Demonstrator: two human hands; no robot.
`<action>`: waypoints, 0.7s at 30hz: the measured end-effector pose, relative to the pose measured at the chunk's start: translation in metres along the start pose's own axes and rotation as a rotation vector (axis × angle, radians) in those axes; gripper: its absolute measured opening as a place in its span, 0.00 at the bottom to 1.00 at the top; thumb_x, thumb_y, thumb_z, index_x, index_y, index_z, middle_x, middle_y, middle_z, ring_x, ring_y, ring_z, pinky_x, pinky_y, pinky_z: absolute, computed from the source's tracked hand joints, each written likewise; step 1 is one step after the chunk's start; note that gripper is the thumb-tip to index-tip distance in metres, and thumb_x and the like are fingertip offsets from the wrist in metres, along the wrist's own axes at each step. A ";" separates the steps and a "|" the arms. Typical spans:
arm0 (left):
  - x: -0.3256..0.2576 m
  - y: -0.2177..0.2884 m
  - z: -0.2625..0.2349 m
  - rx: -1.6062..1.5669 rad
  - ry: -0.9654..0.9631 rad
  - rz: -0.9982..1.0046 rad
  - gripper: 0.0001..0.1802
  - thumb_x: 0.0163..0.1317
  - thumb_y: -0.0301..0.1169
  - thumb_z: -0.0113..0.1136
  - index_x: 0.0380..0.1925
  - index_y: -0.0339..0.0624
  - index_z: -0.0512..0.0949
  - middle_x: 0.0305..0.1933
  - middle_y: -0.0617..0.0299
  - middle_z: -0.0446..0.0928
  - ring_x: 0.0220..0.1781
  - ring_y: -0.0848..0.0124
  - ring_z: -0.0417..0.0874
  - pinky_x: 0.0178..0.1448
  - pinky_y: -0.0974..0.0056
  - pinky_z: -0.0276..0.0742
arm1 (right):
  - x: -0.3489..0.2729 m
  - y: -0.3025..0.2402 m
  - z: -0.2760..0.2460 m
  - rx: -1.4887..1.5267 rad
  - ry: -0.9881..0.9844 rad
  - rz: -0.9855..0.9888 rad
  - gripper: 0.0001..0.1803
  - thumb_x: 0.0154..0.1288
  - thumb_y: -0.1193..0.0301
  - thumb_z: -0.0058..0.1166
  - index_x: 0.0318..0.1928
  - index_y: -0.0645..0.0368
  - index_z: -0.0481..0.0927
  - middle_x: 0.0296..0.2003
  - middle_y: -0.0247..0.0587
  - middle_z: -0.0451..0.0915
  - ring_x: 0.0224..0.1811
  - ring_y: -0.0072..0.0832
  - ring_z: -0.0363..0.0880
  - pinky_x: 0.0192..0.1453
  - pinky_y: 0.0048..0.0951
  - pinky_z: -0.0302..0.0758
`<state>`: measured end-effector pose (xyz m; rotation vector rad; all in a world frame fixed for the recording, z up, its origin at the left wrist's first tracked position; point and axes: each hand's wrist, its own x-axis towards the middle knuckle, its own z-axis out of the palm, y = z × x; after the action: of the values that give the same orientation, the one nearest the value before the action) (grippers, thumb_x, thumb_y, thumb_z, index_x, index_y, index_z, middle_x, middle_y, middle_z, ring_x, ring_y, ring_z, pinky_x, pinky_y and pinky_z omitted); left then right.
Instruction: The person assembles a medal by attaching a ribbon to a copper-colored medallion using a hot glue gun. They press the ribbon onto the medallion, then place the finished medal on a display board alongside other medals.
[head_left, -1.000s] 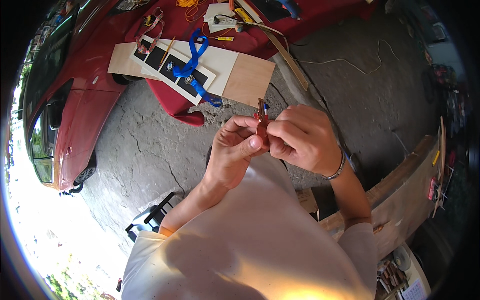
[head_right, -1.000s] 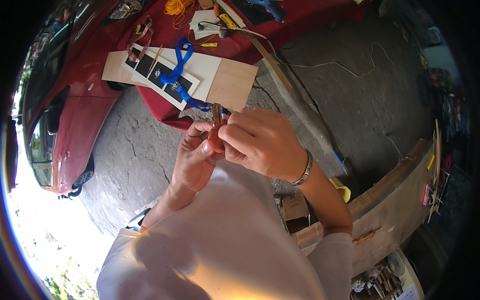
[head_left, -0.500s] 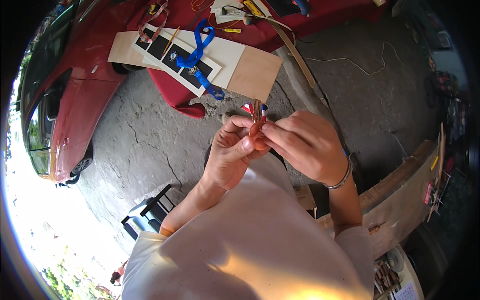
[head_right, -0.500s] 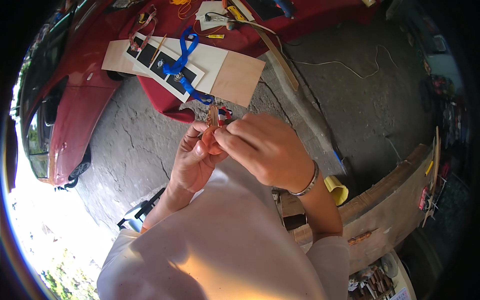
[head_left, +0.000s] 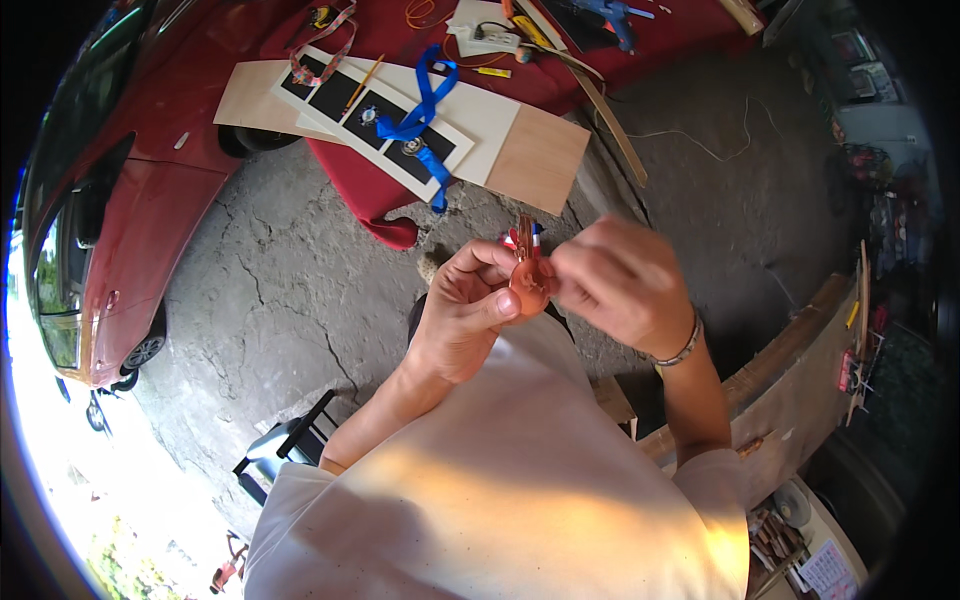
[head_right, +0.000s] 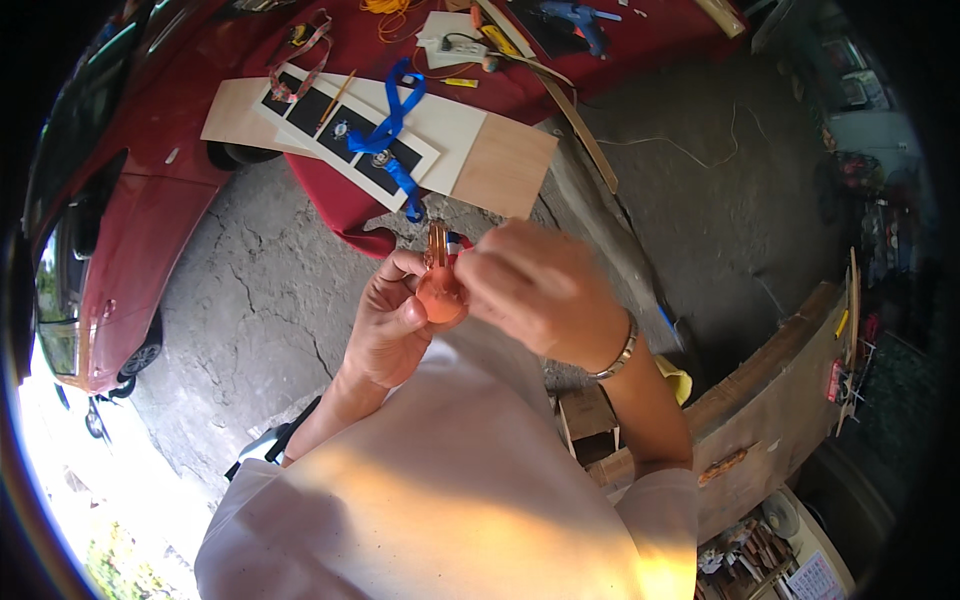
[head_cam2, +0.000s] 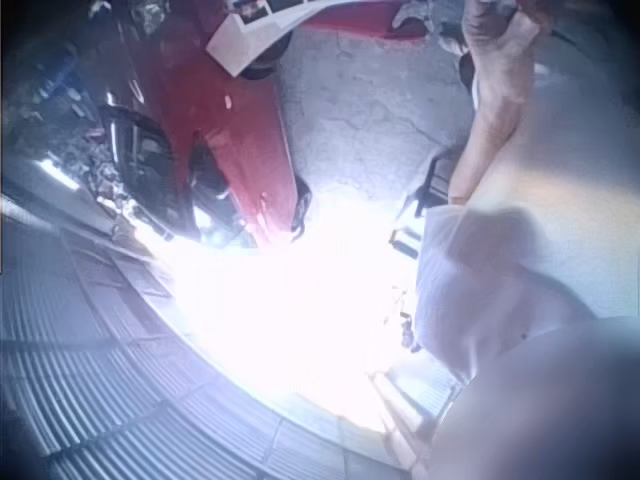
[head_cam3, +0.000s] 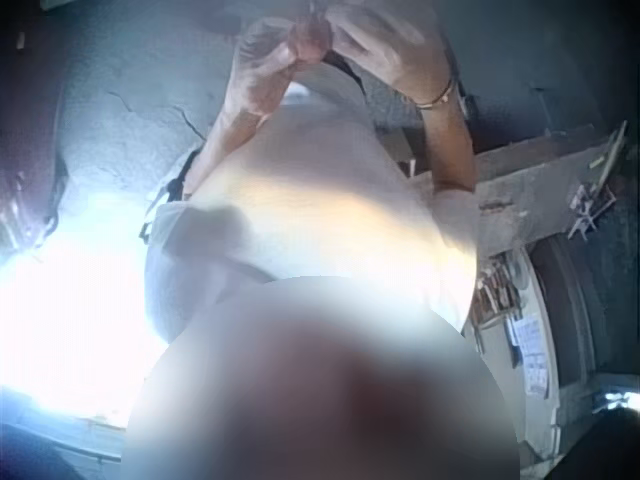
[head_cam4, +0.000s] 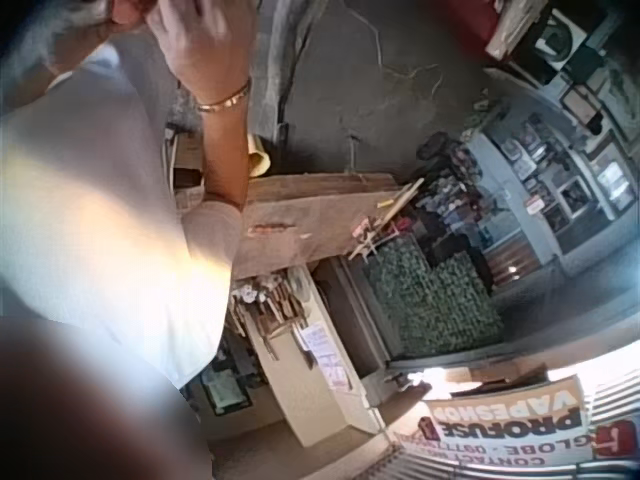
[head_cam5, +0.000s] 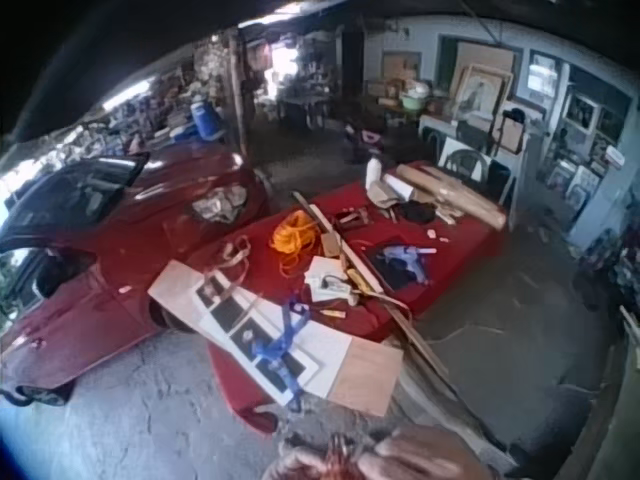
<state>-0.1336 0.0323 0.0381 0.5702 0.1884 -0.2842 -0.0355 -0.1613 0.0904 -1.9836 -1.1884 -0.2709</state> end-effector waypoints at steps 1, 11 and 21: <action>-0.005 0.010 -0.008 0.002 -0.017 0.008 0.21 0.63 0.32 0.76 0.51 0.43 0.78 0.59 0.50 0.84 0.56 0.58 0.88 0.64 0.51 0.84 | 0.005 -0.004 0.007 -0.086 0.046 0.061 0.17 0.46 0.80 0.70 0.37 0.58 0.76 0.30 0.38 0.73 0.31 0.37 0.78 0.32 0.39 0.76; -0.047 0.103 -0.083 -0.084 -0.033 -0.008 0.19 0.62 0.32 0.77 0.49 0.43 0.79 0.57 0.48 0.85 0.57 0.56 0.88 0.62 0.52 0.85 | 0.062 -0.078 0.078 -0.124 -0.248 0.198 0.11 0.62 0.73 0.66 0.41 0.61 0.78 0.34 0.41 0.78 0.31 0.41 0.78 0.35 0.39 0.73; -0.068 0.154 -0.116 0.011 0.034 0.011 0.18 0.59 0.28 0.78 0.45 0.39 0.80 0.49 0.59 0.86 0.52 0.70 0.87 0.60 0.59 0.86 | 0.120 -0.118 0.154 -0.291 -0.184 -0.040 0.15 0.57 0.79 0.64 0.46 0.70 0.85 0.40 0.46 0.83 0.33 0.36 0.83 0.35 0.32 0.81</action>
<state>-0.1600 0.2349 0.0372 0.5869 0.2165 -0.2647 -0.0988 0.0562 0.1142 -2.2774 -1.3697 -0.3000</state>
